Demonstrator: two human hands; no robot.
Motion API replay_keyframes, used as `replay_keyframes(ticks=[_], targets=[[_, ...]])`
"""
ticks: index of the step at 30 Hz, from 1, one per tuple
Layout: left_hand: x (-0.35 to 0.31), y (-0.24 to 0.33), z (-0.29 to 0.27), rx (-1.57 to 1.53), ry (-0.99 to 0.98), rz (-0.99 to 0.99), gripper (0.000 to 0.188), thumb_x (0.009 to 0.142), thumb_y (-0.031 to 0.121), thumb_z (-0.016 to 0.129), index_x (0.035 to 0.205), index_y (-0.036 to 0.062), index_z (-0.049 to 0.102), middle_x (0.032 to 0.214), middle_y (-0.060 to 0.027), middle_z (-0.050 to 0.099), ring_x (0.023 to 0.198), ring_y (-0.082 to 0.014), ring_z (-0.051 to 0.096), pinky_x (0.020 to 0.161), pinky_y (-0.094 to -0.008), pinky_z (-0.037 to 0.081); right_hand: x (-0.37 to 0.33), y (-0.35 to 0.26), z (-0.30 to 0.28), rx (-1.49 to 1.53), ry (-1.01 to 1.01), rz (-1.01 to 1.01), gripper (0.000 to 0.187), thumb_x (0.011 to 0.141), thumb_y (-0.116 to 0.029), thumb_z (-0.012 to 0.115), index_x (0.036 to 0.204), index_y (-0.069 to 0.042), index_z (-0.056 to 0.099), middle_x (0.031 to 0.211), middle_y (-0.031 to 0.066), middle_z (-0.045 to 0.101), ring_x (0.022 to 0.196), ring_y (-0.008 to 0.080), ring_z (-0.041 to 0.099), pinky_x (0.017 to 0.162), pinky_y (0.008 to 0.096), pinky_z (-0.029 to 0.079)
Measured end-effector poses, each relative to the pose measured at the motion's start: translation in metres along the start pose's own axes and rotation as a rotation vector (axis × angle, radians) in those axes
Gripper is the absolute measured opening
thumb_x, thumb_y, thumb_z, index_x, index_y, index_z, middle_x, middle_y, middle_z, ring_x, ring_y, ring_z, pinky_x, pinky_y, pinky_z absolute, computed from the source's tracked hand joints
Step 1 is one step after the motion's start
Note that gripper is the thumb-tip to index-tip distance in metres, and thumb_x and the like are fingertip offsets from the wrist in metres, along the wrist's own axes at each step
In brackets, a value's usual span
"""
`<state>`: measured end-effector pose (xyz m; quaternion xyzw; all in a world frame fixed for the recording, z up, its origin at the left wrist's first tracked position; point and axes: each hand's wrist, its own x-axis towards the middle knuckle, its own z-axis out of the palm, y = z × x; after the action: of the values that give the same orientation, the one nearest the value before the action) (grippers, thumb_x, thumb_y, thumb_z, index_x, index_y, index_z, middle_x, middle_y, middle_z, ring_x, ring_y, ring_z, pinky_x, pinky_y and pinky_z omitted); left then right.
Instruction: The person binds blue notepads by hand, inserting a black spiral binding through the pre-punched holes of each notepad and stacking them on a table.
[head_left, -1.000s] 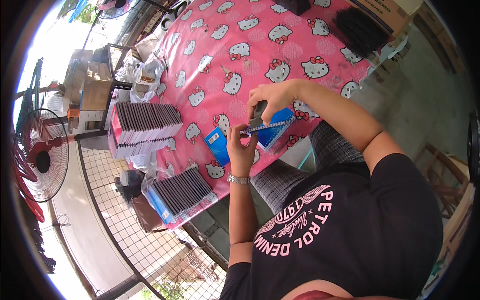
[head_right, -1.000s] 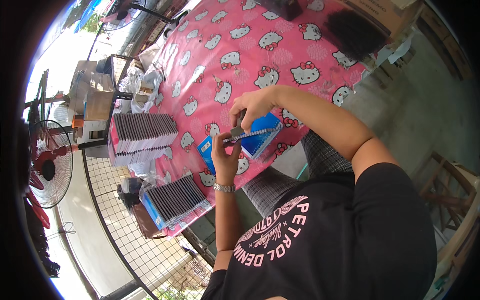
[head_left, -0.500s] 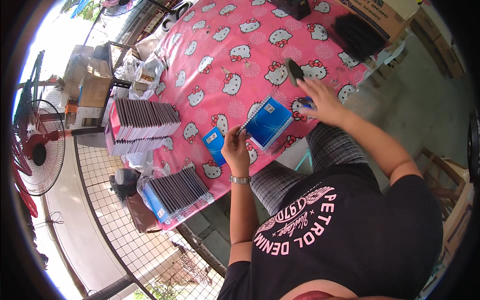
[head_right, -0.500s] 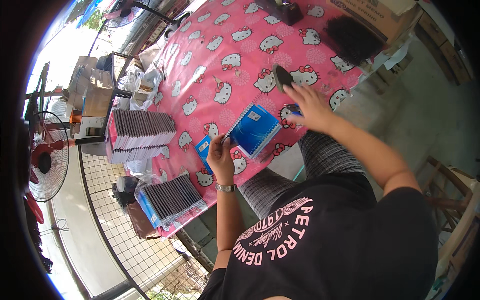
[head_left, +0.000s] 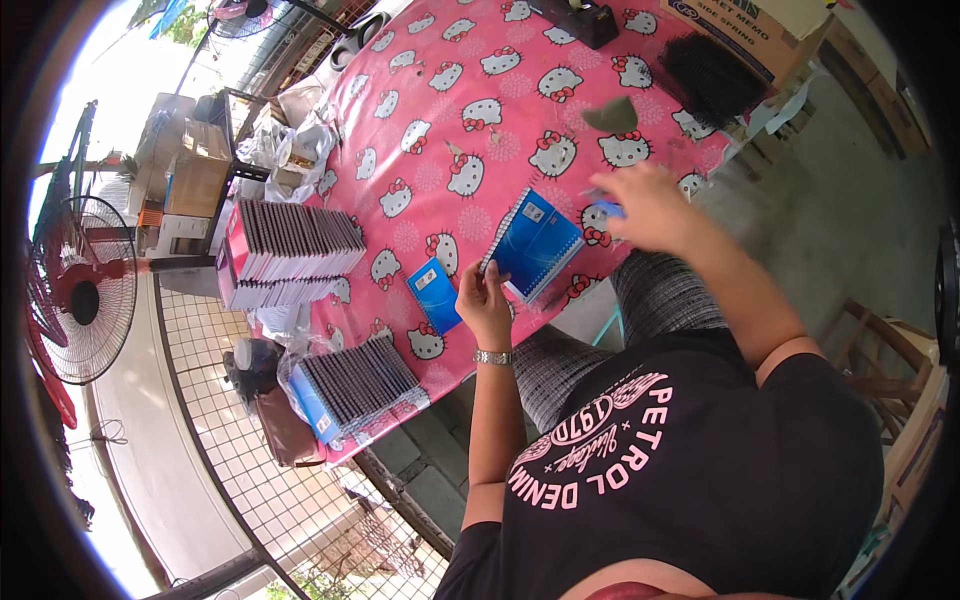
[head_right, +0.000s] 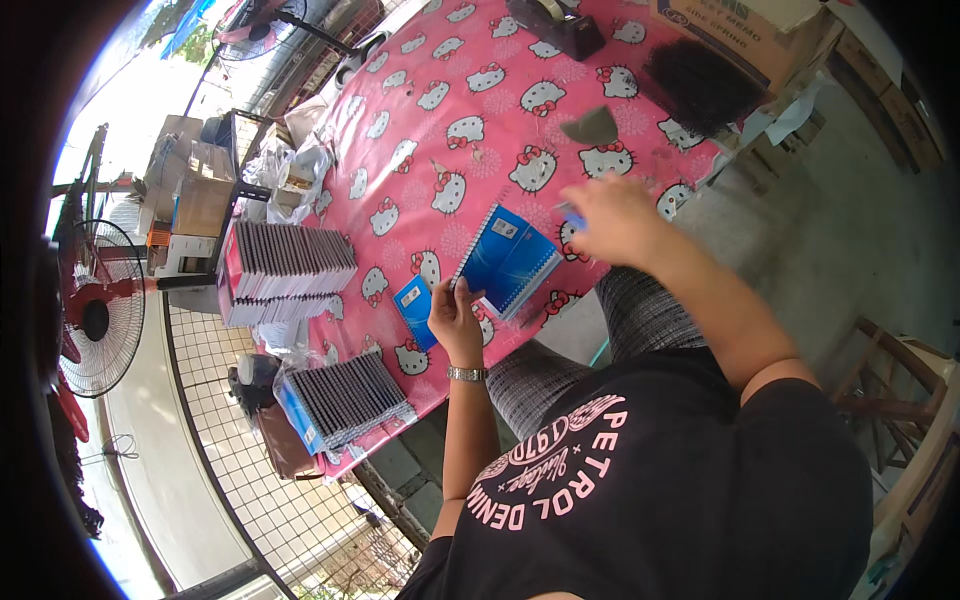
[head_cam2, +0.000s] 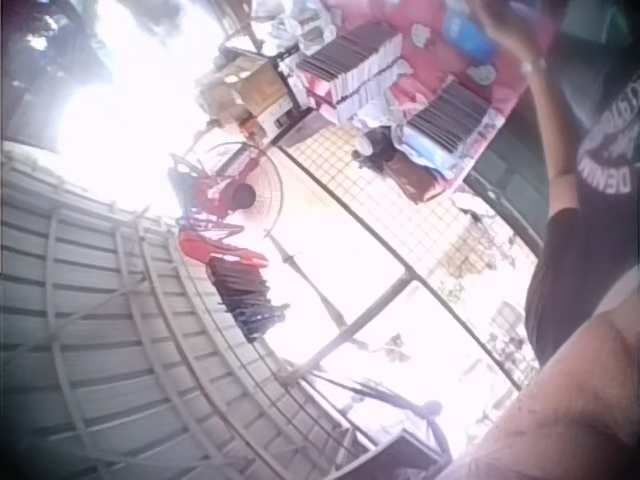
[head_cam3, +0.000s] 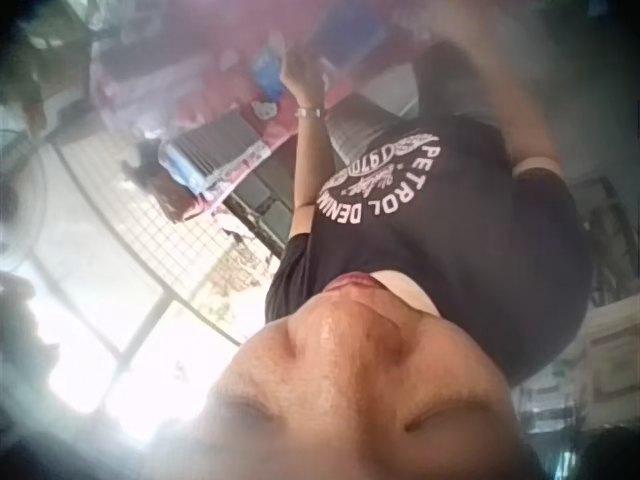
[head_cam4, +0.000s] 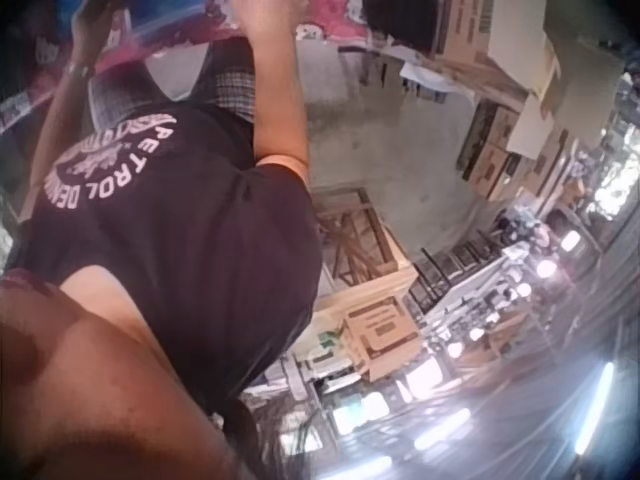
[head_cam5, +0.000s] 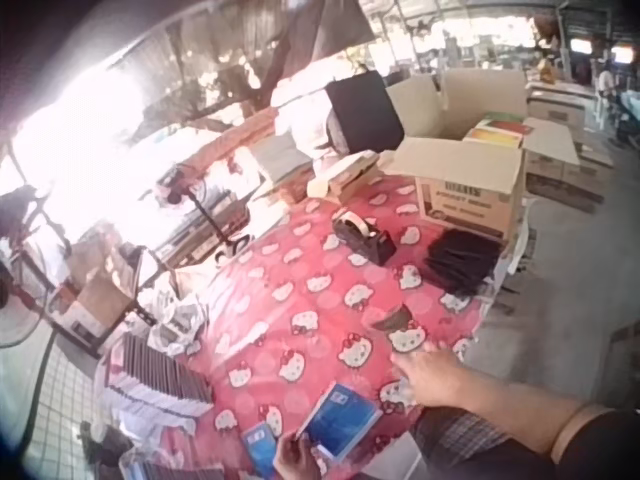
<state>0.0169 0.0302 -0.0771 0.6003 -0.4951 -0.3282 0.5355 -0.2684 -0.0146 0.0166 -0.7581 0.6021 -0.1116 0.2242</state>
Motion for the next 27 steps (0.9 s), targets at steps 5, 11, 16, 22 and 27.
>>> replay_keyframes(ticks=[5,11,16,22,27], targets=[[-0.004,-0.006,0.002,-0.024,0.011,0.020,0.014,0.094,0.003,0.065,0.105,-0.0054,0.064,0.087,-0.0071,0.069,0.076,-0.0096,0.066,0.067,-0.0246,0.055,-0.010,-0.055,0.048,0.349,0.256,-0.515,0.060,0.073,-0.025,0.076,0.128,-0.007,0.060,0.122,0.0127,0.063,0.117,0.0319,0.055,0.104,0.0475,0.040],[-0.007,-0.011,0.000,0.118,0.085,0.079,0.019,0.088,-0.007,0.063,0.107,-0.0029,0.068,0.091,-0.0072,0.071,0.077,-0.0089,0.065,0.069,-0.0241,0.054,-0.011,-0.068,0.078,0.266,0.172,-0.548,0.059,0.077,-0.024,0.075,0.131,-0.006,0.059,0.118,0.0102,0.064,0.111,0.0287,0.058,0.099,0.0431,0.044],[-0.011,0.000,-0.004,0.203,0.125,0.223,0.028,0.082,-0.011,0.064,0.108,-0.0001,0.071,0.101,-0.0109,0.071,0.087,-0.0162,0.068,0.074,-0.0283,0.055,-0.005,-0.070,0.063,1.298,-0.697,0.095,0.042,0.090,-0.024,0.067,0.126,-0.001,0.061,0.102,0.0049,0.066,0.094,0.0149,0.060,0.086,0.0302,0.047],[0.022,0.070,-0.050,0.647,0.191,0.506,0.021,0.080,-0.005,0.061,0.097,0.0033,0.069,0.098,-0.0125,0.070,0.097,-0.0313,0.064,0.088,-0.0436,0.049,-0.009,-0.009,0.062,0.638,0.021,-0.243,0.050,0.086,-0.026,0.069,0.130,-0.006,0.057,0.105,0.0110,0.065,0.101,0.0246,0.061,0.093,0.0385,0.048],[0.076,0.061,-0.091,0.991,-0.061,0.057,0.023,0.083,0.006,0.056,0.103,0.0039,0.067,0.097,-0.0136,0.068,0.101,-0.0337,0.058,0.091,-0.0473,0.043,0.013,0.088,0.081,0.176,0.270,-0.039,0.050,0.078,-0.028,0.074,0.122,-0.009,0.061,0.114,0.0145,0.061,0.109,0.0349,0.058,0.097,0.0462,0.046]])
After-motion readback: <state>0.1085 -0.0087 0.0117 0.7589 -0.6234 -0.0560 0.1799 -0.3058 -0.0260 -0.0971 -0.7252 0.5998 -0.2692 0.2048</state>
